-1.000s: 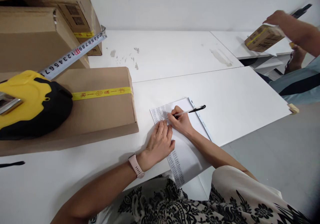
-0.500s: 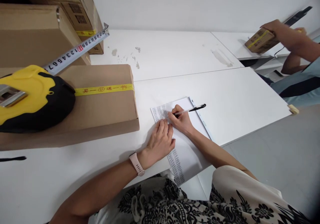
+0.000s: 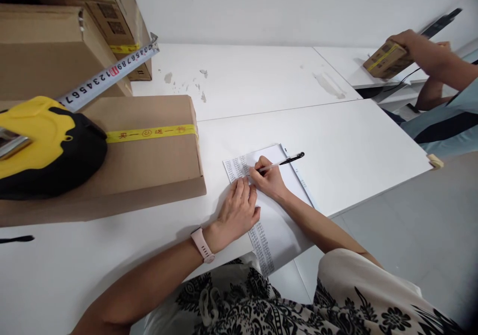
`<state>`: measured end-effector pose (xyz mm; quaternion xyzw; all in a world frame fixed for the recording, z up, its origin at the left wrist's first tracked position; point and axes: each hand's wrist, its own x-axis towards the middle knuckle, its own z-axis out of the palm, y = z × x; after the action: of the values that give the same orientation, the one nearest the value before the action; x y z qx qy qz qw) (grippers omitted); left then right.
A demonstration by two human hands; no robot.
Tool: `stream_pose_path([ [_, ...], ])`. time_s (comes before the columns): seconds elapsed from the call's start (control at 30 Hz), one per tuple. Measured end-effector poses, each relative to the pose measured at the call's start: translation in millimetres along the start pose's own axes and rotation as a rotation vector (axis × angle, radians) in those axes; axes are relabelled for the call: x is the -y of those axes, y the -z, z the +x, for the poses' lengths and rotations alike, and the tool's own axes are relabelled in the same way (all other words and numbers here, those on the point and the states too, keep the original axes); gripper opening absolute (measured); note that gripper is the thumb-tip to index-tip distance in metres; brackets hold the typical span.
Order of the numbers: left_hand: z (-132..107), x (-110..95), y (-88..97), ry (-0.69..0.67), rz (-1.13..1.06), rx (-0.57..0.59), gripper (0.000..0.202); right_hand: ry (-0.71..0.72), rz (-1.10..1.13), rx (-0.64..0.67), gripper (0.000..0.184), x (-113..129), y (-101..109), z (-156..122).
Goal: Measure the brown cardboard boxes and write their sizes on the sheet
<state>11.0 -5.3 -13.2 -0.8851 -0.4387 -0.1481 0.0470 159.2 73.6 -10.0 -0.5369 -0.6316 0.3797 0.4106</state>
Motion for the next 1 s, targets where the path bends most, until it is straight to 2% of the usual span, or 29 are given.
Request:
stream_pose_path([
  [0.43,-0.1,0.4,0.6,0.01,-0.02,0.005,0.054,-0.023,0.013,-0.034,0.028,1.6,1.4,1.6],
  [1.0,-0.1,0.4,-0.8,-0.001,0.009,-0.018,0.055,-0.014,0.002,-0.008,0.028,3.3,1.2,1.4],
])
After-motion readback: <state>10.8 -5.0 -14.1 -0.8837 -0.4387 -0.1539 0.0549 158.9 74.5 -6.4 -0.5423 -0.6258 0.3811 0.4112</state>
